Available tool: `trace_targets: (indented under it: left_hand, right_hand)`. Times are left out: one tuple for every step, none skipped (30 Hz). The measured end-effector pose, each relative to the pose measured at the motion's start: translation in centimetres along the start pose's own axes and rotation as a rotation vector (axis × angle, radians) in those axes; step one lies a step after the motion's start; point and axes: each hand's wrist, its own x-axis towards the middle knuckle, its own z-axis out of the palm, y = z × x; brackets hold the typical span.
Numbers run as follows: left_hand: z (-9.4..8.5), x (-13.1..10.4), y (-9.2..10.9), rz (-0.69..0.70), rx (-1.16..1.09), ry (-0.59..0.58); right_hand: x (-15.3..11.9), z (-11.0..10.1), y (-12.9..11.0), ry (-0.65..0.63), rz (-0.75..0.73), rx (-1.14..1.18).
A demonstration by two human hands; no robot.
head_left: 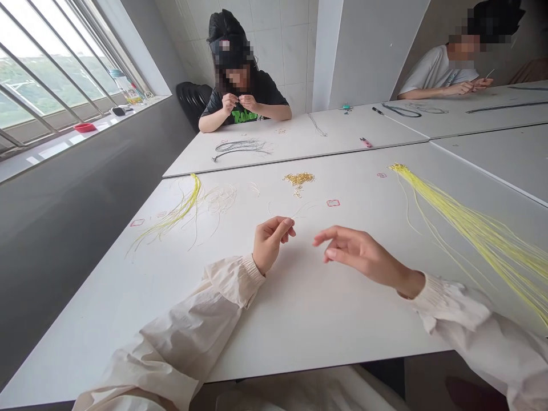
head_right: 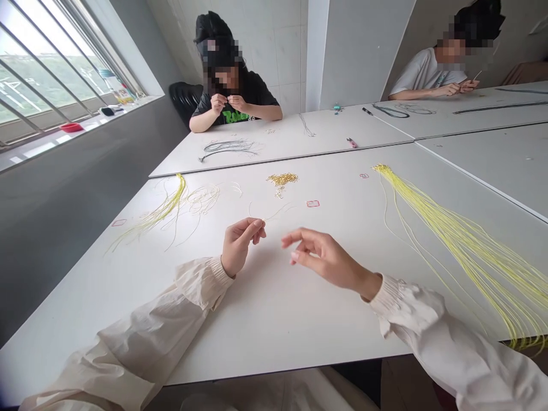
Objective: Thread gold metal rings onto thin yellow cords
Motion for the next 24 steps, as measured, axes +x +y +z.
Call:
trace_targets:
  left_hand:
    - [0.2, -0.1, 0.3, -0.002, -0.015, -0.007]
    - [0.3, -0.2, 0.7, -0.008, -0.027, -0.017]
    - [0.4, -0.2, 1.0, -0.015, -0.037, -0.027]
    - [0.4, -0.2, 1.3, -0.021, -0.044, -0.032]
    - [0.4, -0.2, 1.7, -0.024, -0.048, -0.034]
    - [0.4, -0.1, 2.0, -0.022, -0.047, -0.03]
    - [0.3, 0.0, 2.3, -0.014, -0.039, -0.02]
    - [0.2, 0.2, 2.7, -0.003, -0.027, -0.008]
    - [0.1, 0.4, 3.0, 0.009, -0.011, 0.005]
    - [0.0, 0.5, 3.3, 0.019, 0.005, 0.017]
    - [-0.1, 0.8, 3.6, 0.028, 0.02, 0.029]
    - [-0.3, 1.0, 3.8, 0.033, 0.033, 0.046]
    - [-0.6, 1.3, 4.0, 0.035, 0.039, 0.066]
    - [-0.9, 1.7, 4.2, 0.035, 0.038, 0.092]
    - [-1.3, 2.2, 4.4, 0.034, 0.029, 0.12]
    - [-1.8, 2.7, 4.7, 0.036, 0.011, 0.153]
    - [-2.4, 3.3, 5.1, 0.043, -0.018, 0.189]
    - [-3.2, 3.9, 5.7, 0.056, -0.059, 0.23]
    - [-4.2, 4.5, 6.6, 0.078, -0.105, 0.277]
    - [-5.4, 5.0, 7.6, 0.104, -0.16, 0.324]
    - [-6.7, 5.4, 8.9, 0.141, -0.214, 0.384]
    - [-8.2, 5.7, 10.2, 0.168, -0.258, 0.428]
    - [-9.8, 5.7, 11.5, 0.229, -0.285, 0.484]
    - [-11.2, 5.6, 12.7, 0.298, -0.268, 0.537]
  right_hand:
    - [1.8, -0.1, 0.5, 0.037, 0.005, 0.035]
    - [3.4, 0.0, 1.1, 0.058, 0.004, 0.073]
    - [5.0, 0.1, 1.7, 0.067, 0.0, 0.113]
    - [6.3, 0.4, 2.2, 0.064, 0.005, 0.152]
    - [7.3, 0.7, 2.6, 0.053, 0.008, 0.186]
    - [8.2, 0.9, 2.9, 0.036, 0.008, 0.214]
    - [8.8, 1.2, 3.0, 0.015, 0.005, 0.236]
    - [9.3, 1.4, 3.2, -0.004, -0.002, 0.252]
    - [9.5, 1.6, 3.2, -0.024, -0.009, 0.261]
    - [9.7, 1.8, 3.3, -0.044, -0.01, 0.265]
    - [9.7, 1.9, 3.4, -0.061, -0.004, 0.262]
    - [9.6, 2.0, 3.5, -0.077, 0.009, 0.255]
    - [9.4, 2.1, 3.6, -0.088, 0.026, 0.247]
    - [9.3, 2.0, 3.7, -0.093, 0.046, 0.239]
    - [9.1, 2.0, 3.8, -0.092, 0.065, 0.231]
    - [8.9, 1.8, 4.0, -0.082, 0.08, 0.225]
    - [8.8, 1.6, 4.1, -0.069, 0.092, 0.216]
    - [8.7, 1.3, 4.2, -0.053, 0.098, 0.204]
    - [8.6, 1.0, 4.3, -0.035, 0.099, 0.188]
    - [8.6, 0.6, 4.4, -0.014, 0.096, 0.169]
    - [8.6, 0.3, 4.6, 0.011, 0.09, 0.152]
    - [8.7, 0.0, 4.7, 0.044, 0.084, 0.138]
    - [8.7, -0.3, 4.8, 0.079, 0.079, 0.126]
    - [8.8, -0.6, 4.9, 0.116, 0.076, 0.117]
